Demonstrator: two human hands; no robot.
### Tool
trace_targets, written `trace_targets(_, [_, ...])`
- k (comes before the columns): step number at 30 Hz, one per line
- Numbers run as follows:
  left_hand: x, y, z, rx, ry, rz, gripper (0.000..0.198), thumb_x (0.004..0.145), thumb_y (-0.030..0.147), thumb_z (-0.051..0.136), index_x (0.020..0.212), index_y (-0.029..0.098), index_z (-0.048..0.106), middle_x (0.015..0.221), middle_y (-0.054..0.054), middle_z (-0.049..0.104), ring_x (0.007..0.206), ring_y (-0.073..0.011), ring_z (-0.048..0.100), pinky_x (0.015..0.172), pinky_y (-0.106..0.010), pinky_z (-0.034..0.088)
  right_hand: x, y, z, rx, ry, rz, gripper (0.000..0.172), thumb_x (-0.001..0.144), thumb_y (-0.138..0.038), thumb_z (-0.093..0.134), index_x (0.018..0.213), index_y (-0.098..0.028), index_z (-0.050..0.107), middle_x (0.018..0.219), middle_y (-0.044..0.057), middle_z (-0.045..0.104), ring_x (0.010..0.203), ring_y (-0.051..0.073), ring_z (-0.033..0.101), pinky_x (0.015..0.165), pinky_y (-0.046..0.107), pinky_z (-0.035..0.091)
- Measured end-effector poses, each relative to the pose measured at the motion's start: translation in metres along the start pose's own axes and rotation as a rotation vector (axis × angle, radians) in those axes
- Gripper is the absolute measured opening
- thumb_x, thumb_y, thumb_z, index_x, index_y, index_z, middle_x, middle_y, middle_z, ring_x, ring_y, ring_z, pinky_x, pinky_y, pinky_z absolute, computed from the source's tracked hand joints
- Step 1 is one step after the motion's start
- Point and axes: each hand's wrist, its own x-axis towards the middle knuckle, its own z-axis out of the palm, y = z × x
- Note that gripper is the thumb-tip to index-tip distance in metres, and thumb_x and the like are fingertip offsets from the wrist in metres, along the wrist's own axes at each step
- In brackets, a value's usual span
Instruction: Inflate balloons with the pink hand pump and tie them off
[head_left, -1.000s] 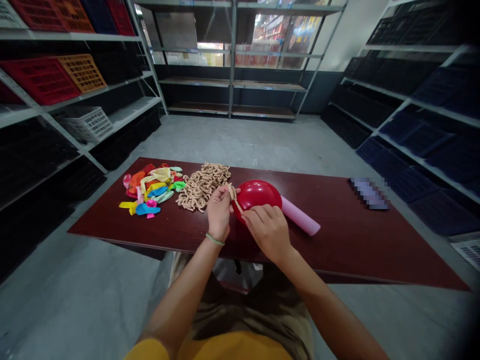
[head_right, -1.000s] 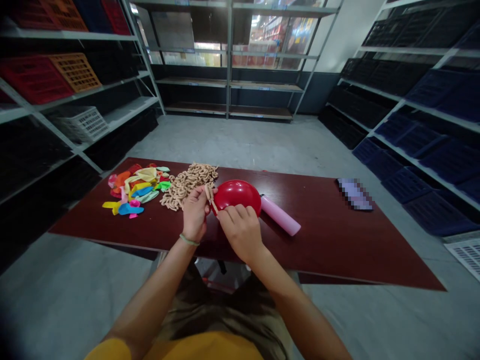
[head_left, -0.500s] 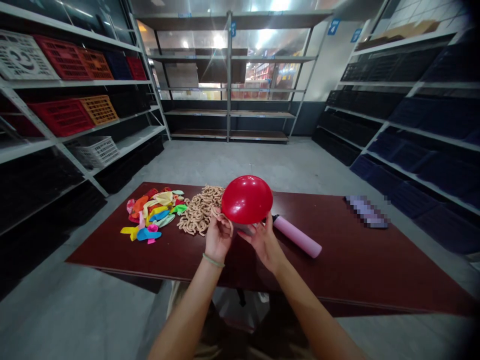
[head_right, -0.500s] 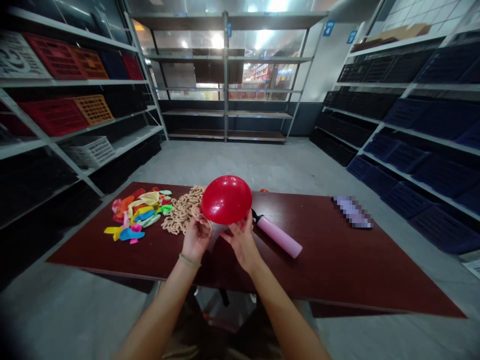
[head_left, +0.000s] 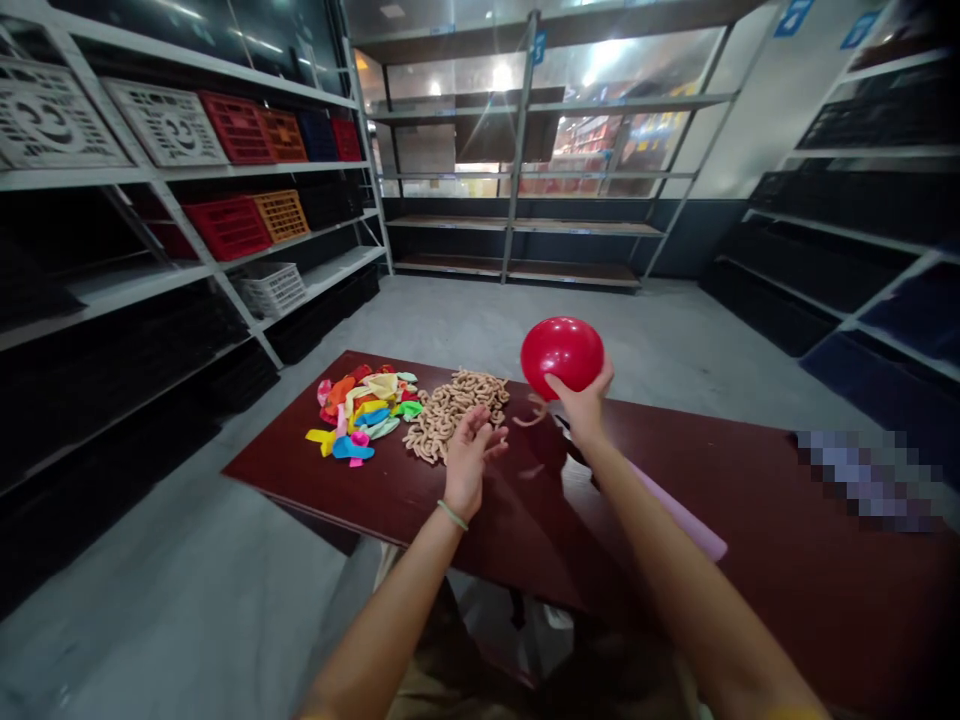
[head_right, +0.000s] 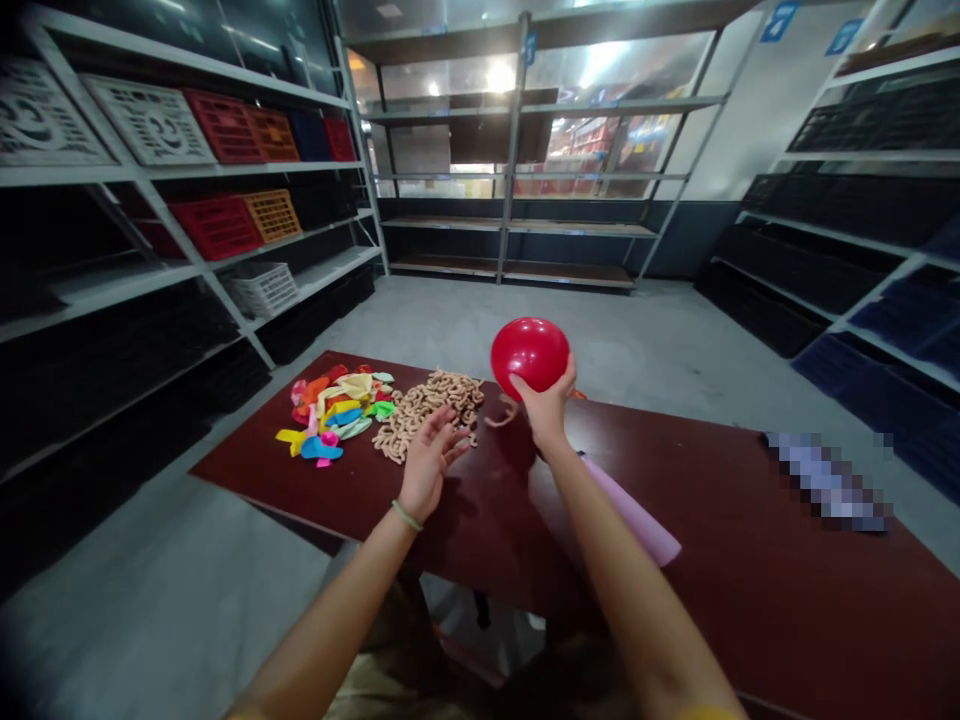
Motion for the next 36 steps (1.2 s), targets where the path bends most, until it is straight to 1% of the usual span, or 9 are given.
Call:
trace_targets(6, [0.006, 0.025, -0.041, 0.219, 0.104, 0.105, 0.037, 0.079, 0.036, 0.073, 0.11, 0.018, 0.064, 0.111, -0.01, 0.065, 0.08, -0.0162, 0.069, 0.065, -0.027, 0.056, 0.063, 0.034, 0.013, -0.512, -0.229, -0.181, 0.109, 0.067, -0.036, 0.081, 0.155, -0.025, 0.018, 0.162, 0.02, -0.005, 0.146, 0.046, -0.002, 0.113, 0.063, 0.017])
trace_targets(10, [0.014, 0.054, -0.085, 0.396, 0.216, 0.237, 0.03, 0.08, 0.035, 0.07, 0.103, 0.016, 0.068, 0.1, -0.008, 0.068, 0.077, -0.0158, 0.068, 0.066, -0.026, 0.055, 0.062, 0.029, 0.03, -0.528, -0.258, -0.289, 0.091, 0.076, -0.032, 0.073, 0.153, -0.019, 0.027, 0.16, 0.023, 0.008, 0.146, 0.045, 0.007, 0.111, 0.064, 0.02])
trace_targets(14, [0.019, 0.093, -0.139, 0.573, 0.435, 0.379, 0.029, 0.081, 0.036, 0.068, 0.102, 0.015, 0.069, 0.092, -0.008, 0.07, 0.074, -0.0149, 0.065, 0.066, -0.025, 0.052, 0.029, -0.002, 0.062, -0.367, -0.338, -0.496, 0.046, 0.091, -0.027, 0.052, 0.134, -0.011, 0.054, 0.135, 0.022, 0.052, 0.13, 0.032, 0.042, 0.108, 0.052, 0.033])
trace_targets(16, [0.018, 0.111, -0.165, 0.651, 0.528, 0.412, 0.031, 0.08, 0.035, 0.069, 0.104, 0.016, 0.07, 0.094, -0.007, 0.07, 0.075, -0.0148, 0.064, 0.067, -0.024, 0.051, 0.001, -0.023, 0.083, -0.325, -0.432, -0.563, 0.035, 0.094, -0.026, 0.049, 0.124, -0.016, 0.062, 0.119, 0.016, 0.062, 0.117, 0.028, 0.053, 0.101, 0.046, 0.04])
trace_targets(20, [0.009, 0.132, -0.198, 0.741, 0.563, 0.377, 0.027, 0.077, 0.031, 0.071, 0.1, 0.016, 0.072, 0.095, -0.007, 0.071, 0.078, -0.0158, 0.063, 0.067, -0.024, 0.05, -0.07, -0.066, 0.133, -0.237, -0.675, -0.722, 0.021, 0.096, -0.025, 0.05, 0.103, -0.022, 0.07, 0.1, 0.006, 0.069, 0.098, 0.02, 0.06, 0.093, 0.037, 0.044])
trace_targets(23, [-0.001, 0.133, -0.209, 0.732, 0.548, 0.326, 0.024, 0.076, 0.027, 0.072, 0.097, 0.016, 0.073, 0.095, -0.007, 0.071, 0.077, -0.0156, 0.064, 0.066, -0.024, 0.051, -0.121, -0.088, 0.167, -0.196, -0.808, -0.793, 0.014, 0.093, -0.027, 0.058, 0.093, -0.023, 0.071, 0.093, 0.004, 0.07, 0.094, 0.019, 0.06, 0.09, 0.034, 0.044])
trace_targets(27, [-0.012, 0.128, -0.213, 0.683, 0.518, 0.291, 0.021, 0.077, 0.028, 0.071, 0.093, 0.015, 0.074, 0.088, -0.007, 0.071, 0.073, -0.0147, 0.064, 0.064, -0.023, 0.052, -0.162, -0.097, 0.195, -0.194, -0.846, -0.764, 0.012, 0.088, -0.022, 0.063, 0.097, -0.019, 0.069, 0.097, 0.01, 0.069, 0.097, 0.024, 0.058, 0.088, 0.037, 0.043])
trace_targets(32, [-0.024, 0.122, -0.203, 0.482, 0.498, 0.195, 0.031, 0.077, 0.041, 0.072, 0.091, 0.013, 0.07, 0.086, -0.007, 0.07, 0.072, -0.0134, 0.066, 0.063, -0.024, 0.055, -0.168, -0.094, 0.2, -0.166, -0.832, -0.645, 0.006, 0.087, -0.017, 0.06, 0.09, -0.018, 0.065, 0.094, 0.009, 0.068, 0.092, 0.023, 0.059, 0.083, 0.034, 0.043])
trace_targets(36, [-0.029, 0.111, -0.177, 0.437, 0.347, 0.036, 0.036, 0.076, 0.046, 0.074, 0.087, 0.011, 0.07, 0.084, -0.011, 0.072, 0.073, -0.0152, 0.069, 0.065, -0.025, 0.057, -0.153, -0.099, 0.181, -0.102, -0.808, -0.551, 0.006, 0.088, -0.018, 0.057, 0.092, -0.019, 0.062, 0.083, 0.003, 0.068, 0.076, 0.017, 0.06, 0.071, 0.028, 0.044])
